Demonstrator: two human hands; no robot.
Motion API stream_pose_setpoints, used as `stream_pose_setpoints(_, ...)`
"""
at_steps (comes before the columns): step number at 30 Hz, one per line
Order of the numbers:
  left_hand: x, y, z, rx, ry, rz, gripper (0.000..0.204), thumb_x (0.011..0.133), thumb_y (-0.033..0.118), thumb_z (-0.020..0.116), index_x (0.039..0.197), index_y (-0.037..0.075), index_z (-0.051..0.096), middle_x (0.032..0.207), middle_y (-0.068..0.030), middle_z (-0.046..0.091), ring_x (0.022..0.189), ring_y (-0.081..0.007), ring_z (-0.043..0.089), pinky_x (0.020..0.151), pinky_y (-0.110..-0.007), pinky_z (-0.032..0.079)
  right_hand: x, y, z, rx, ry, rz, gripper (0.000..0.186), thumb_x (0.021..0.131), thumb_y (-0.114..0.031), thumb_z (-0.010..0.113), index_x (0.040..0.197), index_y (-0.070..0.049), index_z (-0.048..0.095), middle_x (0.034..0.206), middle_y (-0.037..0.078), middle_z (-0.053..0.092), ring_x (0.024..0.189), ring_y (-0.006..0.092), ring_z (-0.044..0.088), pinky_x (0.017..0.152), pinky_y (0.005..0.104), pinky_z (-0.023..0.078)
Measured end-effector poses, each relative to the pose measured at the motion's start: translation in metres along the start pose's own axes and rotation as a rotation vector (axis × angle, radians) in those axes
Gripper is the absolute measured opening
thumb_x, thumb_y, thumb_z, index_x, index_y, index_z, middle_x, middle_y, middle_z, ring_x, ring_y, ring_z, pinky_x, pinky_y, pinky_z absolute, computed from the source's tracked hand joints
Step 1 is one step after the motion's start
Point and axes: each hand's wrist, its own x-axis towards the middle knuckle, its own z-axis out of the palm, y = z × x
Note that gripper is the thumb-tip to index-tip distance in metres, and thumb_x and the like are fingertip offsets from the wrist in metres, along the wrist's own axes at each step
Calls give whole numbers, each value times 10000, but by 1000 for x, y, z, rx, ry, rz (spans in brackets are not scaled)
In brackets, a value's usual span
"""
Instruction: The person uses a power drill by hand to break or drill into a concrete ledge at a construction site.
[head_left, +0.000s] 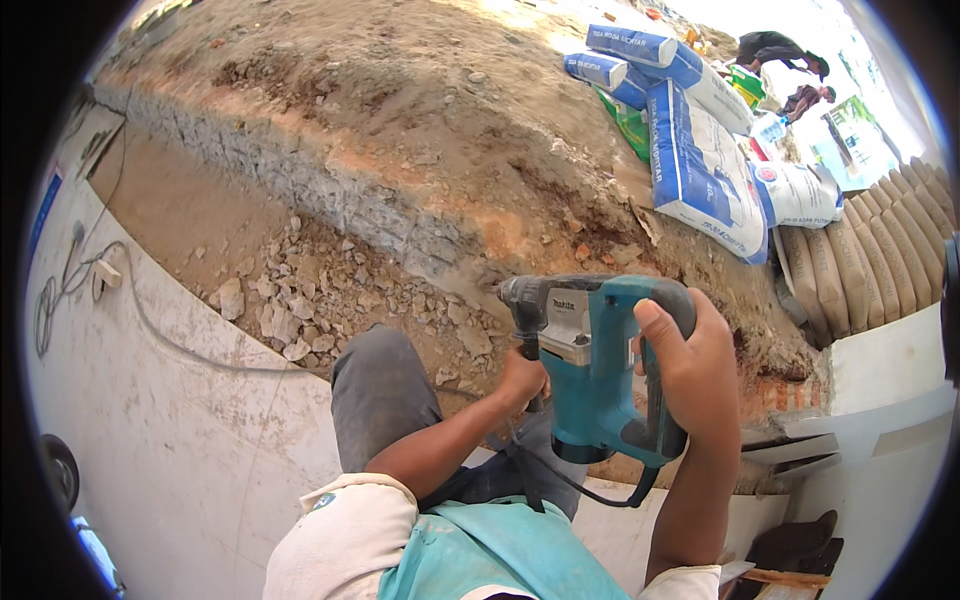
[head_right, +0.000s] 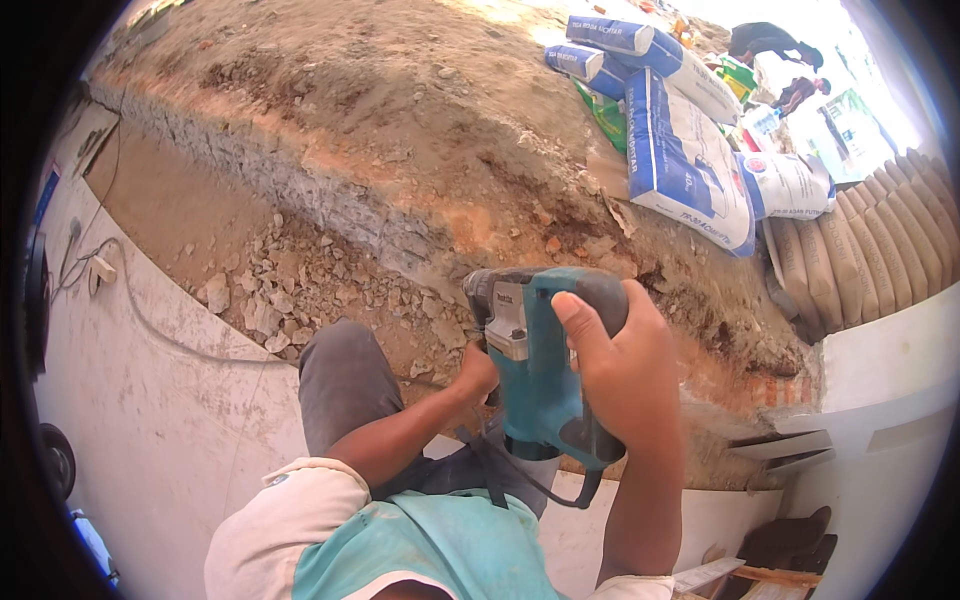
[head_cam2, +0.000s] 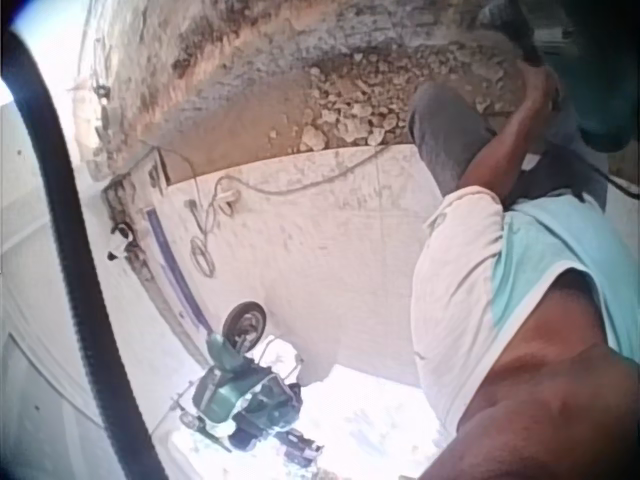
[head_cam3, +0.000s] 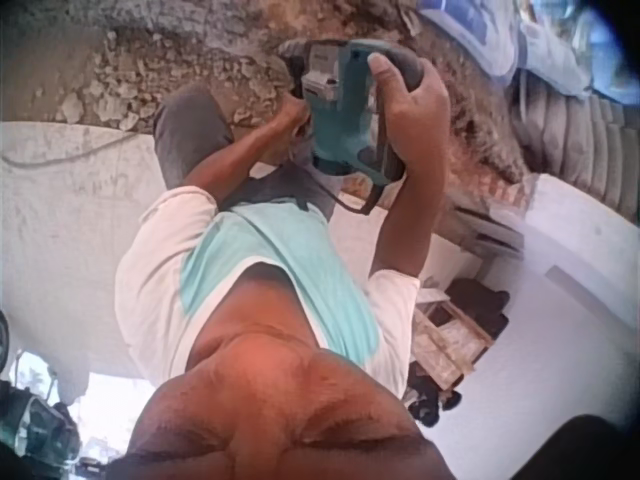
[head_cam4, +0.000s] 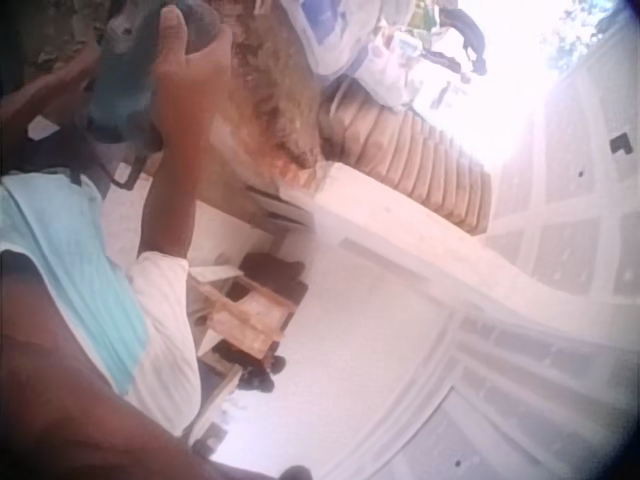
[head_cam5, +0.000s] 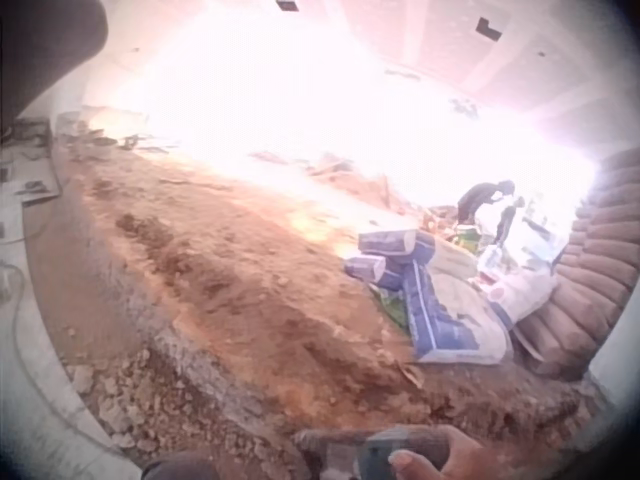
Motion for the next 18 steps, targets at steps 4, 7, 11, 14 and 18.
stream_pose_setpoints(4, 3, -6, -12, 104, -42, 36, 215, 872, 178, 704, 872, -26, 637, 629, -111, 624, 403, -179, 545, 364, -331, 399, -17, 13, 18, -54, 39, -83, 422, 910, -369, 713, 984, 28, 591, 816, 140, 671, 752, 234, 652, 697, 355, 509)
stream_pose_setpoints(7, -5, -10, -24, 186, -57, 60, 256, 860, 210, 733, 870, -31, 648, 633, -102, 634, 410, -172, 552, 368, -327, 399, -22, 19, 22, -45, 23, -46, 436, 908, -375, 712, 1010, 31, 590, 830, 154, 676, 772, 257, 665, 716, 357, 511)
stream_pose_setpoints(11, -6, -7, -27, 187, -36, 61, 274, 849, 221, 743, 842, -37, 650, 632, -96, 635, 417, -166, 553, 372, -324, 396, -28, 29, 24, -32, 37, -46, 443, 906, -378, 714, 1027, 29, 589, 829, 149, 676, 767, 258, 662, 719, 357, 511)
stream_pose_setpoints(14, -8, -4, -25, 194, -11, 67, 278, 844, 218, 744, 831, -42, 648, 633, -97, 635, 429, -165, 560, 379, -323, 399, -32, 34, 24, -44, 61, -64, 440, 907, -376, 713, 1025, 28, 585, 822, 141, 676, 757, 246, 658, 714, 353, 511)
stream_pose_setpoints(18, -9, -13, -29, 252, -2, 25, 283, 842, 219, 744, 845, -48, 650, 637, -99, 639, 450, -161, 574, 389, -321, 416, -38, 35, 25, 8, 52, -27, 413, 912, -355, 714, 1009, 23, 578, 798, 126, 673, 732, 219, 648, 700, 344, 509)
